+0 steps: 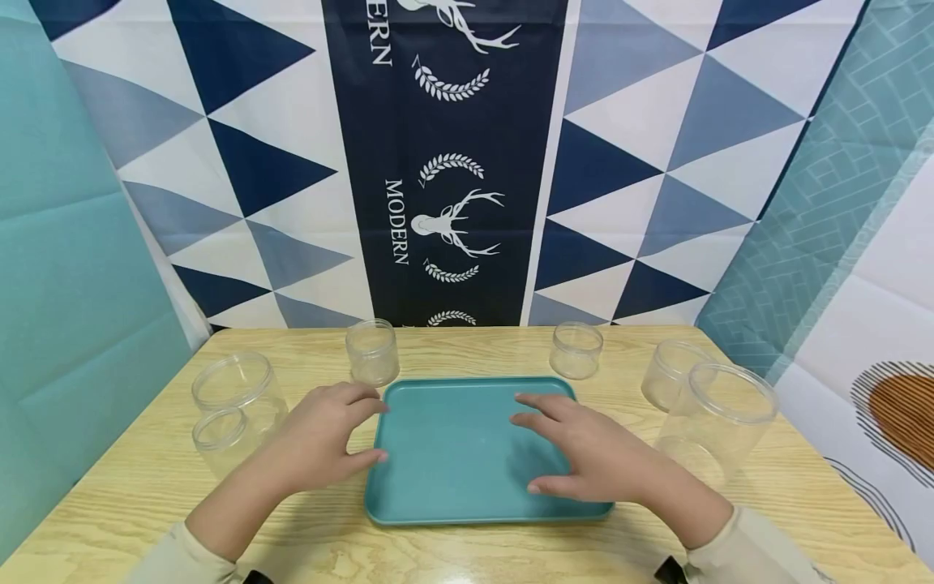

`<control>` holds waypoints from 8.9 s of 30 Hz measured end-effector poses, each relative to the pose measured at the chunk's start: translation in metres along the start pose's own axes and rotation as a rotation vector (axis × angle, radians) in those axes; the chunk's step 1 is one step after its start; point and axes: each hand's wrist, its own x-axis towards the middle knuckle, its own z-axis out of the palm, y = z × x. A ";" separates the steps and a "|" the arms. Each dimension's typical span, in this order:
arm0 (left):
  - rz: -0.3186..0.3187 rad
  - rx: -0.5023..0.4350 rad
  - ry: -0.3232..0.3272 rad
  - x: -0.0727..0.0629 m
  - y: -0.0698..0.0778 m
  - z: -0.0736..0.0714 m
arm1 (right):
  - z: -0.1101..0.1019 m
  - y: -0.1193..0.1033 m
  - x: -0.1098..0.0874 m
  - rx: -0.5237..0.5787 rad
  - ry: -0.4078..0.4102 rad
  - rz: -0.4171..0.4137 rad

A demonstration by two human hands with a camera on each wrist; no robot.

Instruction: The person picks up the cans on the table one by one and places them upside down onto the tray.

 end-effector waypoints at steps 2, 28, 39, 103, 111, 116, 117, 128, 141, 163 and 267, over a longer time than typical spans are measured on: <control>-0.012 0.003 -0.001 -0.001 -0.001 -0.003 | 0.000 -0.001 0.001 0.004 -0.001 0.003; -0.137 0.015 -0.008 -0.021 -0.017 -0.048 | 0.007 -0.016 0.028 -0.016 0.004 -0.119; -0.227 -0.013 -0.056 -0.033 -0.029 -0.062 | 0.007 -0.021 0.038 -0.002 -0.028 -0.113; -0.372 -0.044 -0.194 -0.079 -0.079 -0.061 | 0.042 -0.053 0.113 0.092 -0.150 -0.182; -0.345 -0.024 -0.170 -0.079 -0.079 -0.061 | 0.046 -0.055 0.115 0.124 -0.173 -0.154; -0.330 -0.023 -0.162 -0.079 -0.078 -0.063 | 0.048 -0.057 0.116 0.120 -0.181 -0.136; -0.329 -0.027 -0.160 -0.079 -0.077 -0.063 | 0.048 -0.058 0.116 0.118 -0.182 -0.133; -0.296 -0.067 -0.067 -0.074 -0.067 -0.065 | 0.051 -0.058 0.115 0.111 -0.168 -0.115; -0.256 -0.182 0.066 -0.068 -0.059 -0.065 | 0.051 -0.055 0.114 0.243 -0.098 -0.051; -0.089 -0.209 0.221 -0.055 -0.041 -0.056 | 0.052 -0.045 0.102 0.490 0.018 0.074; 0.208 -0.371 0.581 0.032 0.043 -0.009 | 0.056 -0.021 0.077 1.819 0.243 0.283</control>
